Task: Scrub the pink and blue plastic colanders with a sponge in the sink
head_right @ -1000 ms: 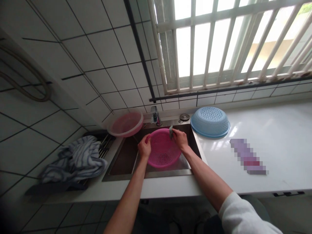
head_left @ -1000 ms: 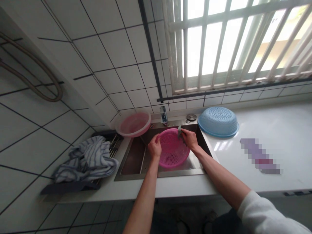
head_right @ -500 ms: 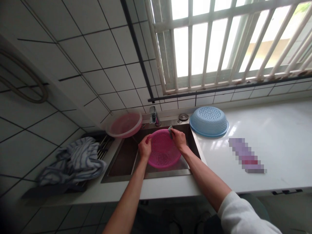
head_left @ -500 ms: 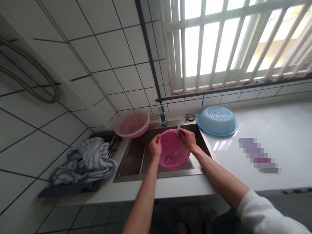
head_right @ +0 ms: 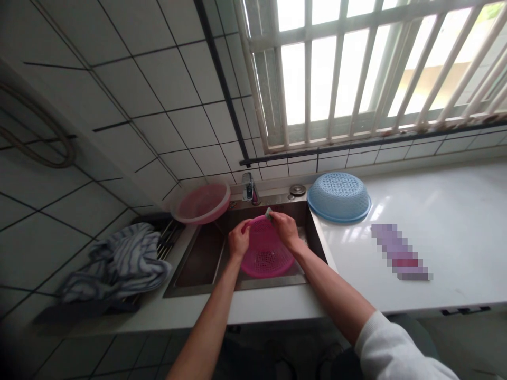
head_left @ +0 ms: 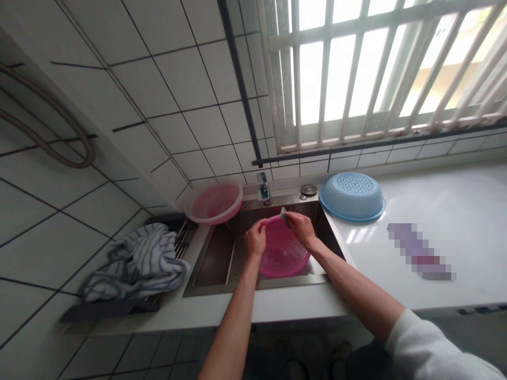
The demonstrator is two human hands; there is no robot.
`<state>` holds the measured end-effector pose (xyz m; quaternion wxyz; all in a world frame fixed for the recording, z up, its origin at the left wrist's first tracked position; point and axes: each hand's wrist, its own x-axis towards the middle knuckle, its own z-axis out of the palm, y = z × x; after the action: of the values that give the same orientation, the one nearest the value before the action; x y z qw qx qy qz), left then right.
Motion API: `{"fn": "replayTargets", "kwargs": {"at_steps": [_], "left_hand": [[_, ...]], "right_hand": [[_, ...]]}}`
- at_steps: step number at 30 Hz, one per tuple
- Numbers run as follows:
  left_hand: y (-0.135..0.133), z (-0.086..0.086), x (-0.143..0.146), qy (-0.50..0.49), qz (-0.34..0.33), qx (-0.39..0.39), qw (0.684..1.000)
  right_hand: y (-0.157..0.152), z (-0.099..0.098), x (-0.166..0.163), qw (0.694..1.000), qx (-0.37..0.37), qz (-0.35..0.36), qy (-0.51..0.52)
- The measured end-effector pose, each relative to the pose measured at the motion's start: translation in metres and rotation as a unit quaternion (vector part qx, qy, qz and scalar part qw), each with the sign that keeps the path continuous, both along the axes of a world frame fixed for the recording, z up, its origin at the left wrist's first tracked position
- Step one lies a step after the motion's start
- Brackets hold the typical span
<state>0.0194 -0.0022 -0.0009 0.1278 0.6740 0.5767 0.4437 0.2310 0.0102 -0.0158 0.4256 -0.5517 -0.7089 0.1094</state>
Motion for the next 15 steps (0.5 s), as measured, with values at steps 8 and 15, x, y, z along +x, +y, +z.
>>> {"fn": "replayTargets", "kwargs": {"at_steps": [8,15], "left_hand": [[0.000,0.000,-0.014,-0.045,0.109,0.019,0.993],[0.003,-0.007,-0.008,-0.018,0.036,-0.026,0.999]], "right_hand": [[0.007,0.000,0.012,0.998,-0.019,-0.045,0.025],[0.007,0.003,0.030,0.998,-0.031,-0.054,0.021]]}}
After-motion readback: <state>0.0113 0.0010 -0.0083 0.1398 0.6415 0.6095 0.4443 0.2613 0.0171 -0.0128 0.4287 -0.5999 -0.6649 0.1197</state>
